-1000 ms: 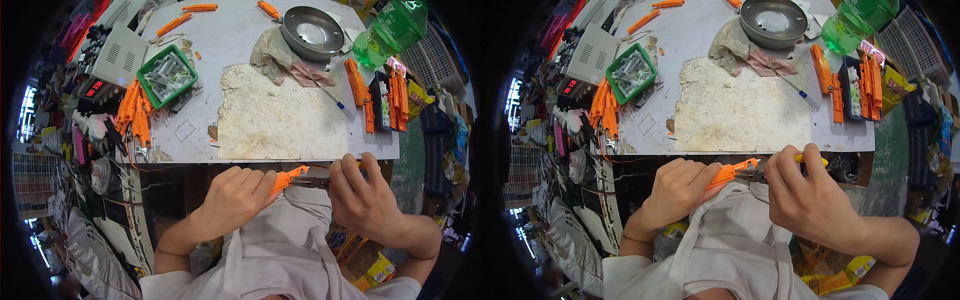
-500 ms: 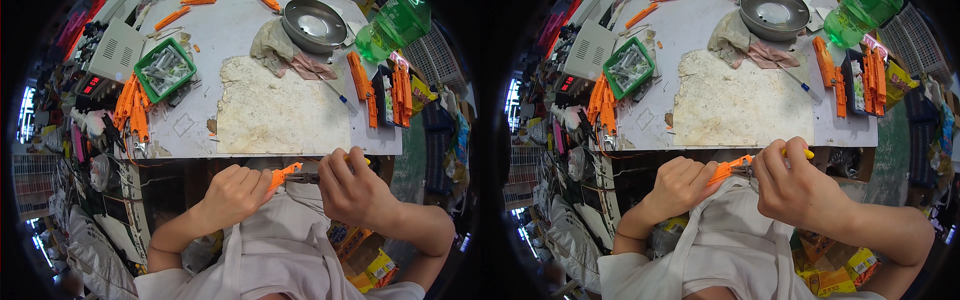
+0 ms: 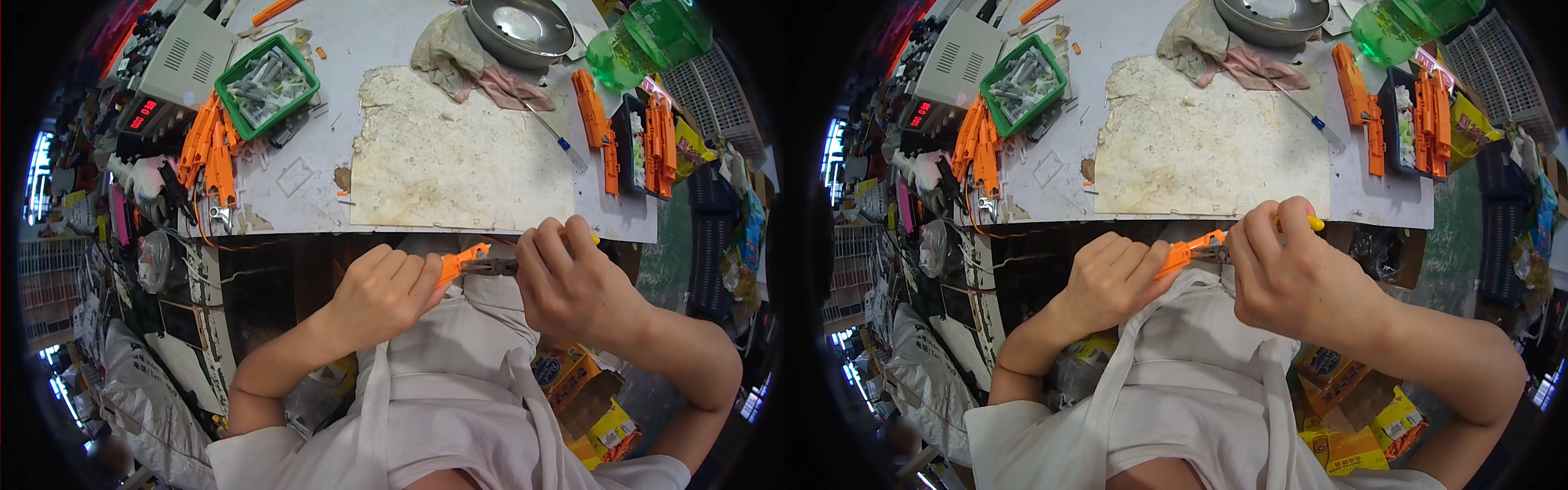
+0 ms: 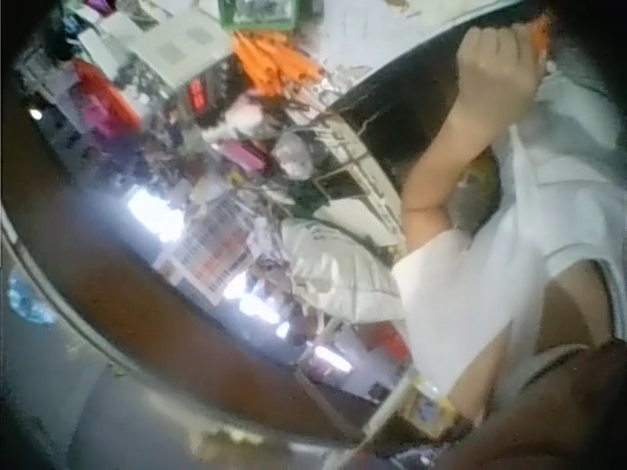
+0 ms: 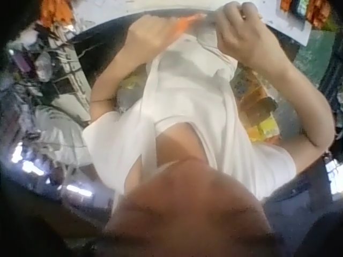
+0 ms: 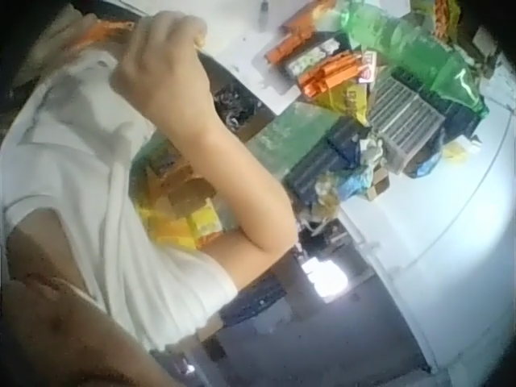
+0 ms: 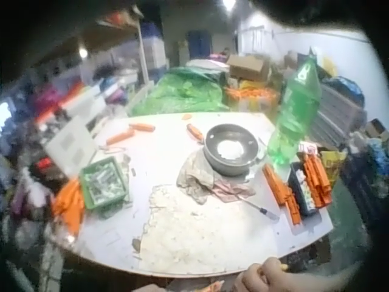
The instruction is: The person assembles a plastic toy gun by combining plastic toy parts, springs, and screws into a toy gun housing at a workbench. The assembly is performed using pliers and a screwdriver.
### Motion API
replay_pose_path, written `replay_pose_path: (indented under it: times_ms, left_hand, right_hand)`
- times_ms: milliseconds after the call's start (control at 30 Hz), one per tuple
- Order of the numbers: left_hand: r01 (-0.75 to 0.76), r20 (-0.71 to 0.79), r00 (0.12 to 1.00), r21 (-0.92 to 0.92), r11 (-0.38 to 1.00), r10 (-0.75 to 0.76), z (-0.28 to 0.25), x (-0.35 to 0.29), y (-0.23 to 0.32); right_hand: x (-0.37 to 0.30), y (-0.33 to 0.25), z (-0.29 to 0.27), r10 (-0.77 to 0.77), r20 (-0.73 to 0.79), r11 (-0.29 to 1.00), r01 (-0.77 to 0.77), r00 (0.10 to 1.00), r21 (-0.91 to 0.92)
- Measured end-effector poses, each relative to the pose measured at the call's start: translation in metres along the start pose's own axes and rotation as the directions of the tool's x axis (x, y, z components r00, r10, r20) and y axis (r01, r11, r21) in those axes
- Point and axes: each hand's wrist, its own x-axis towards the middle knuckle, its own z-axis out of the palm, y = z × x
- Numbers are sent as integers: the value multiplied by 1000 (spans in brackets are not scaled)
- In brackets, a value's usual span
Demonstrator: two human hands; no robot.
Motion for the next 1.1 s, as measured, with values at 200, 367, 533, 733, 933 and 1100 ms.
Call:
replay_pose_path:
  times_ms: [200,367,533,733,933,1100]
  left_hand:
    - [22,2,1000,-6,1000,-22,17,-8,1]
    - [-74,35,997,39,997,72,12,-8,-4]
    - [-190,-23,981,28,981,191,7,-1,-3]
    - [-280,-26,959,56,958,281,1,11,-6]
    - [-324,-28,945,43,945,326,0,12,-7]
    - [-379,-33,924,40,924,381,0,12,-8]
  right_hand:
    - [-1,-4,14,22,-5,999,-22,1000,-39]
    - [-13,-3,6,225,2,956,-221,974,194]
    - [-15,-3,1,272,8,914,-261,962,311]
    - [-19,1,-4,234,28,919,-231,972,321]
    - [-18,4,-3,173,26,948,-174,985,266]
    - [-18,6,-7,130,36,962,-135,991,239]
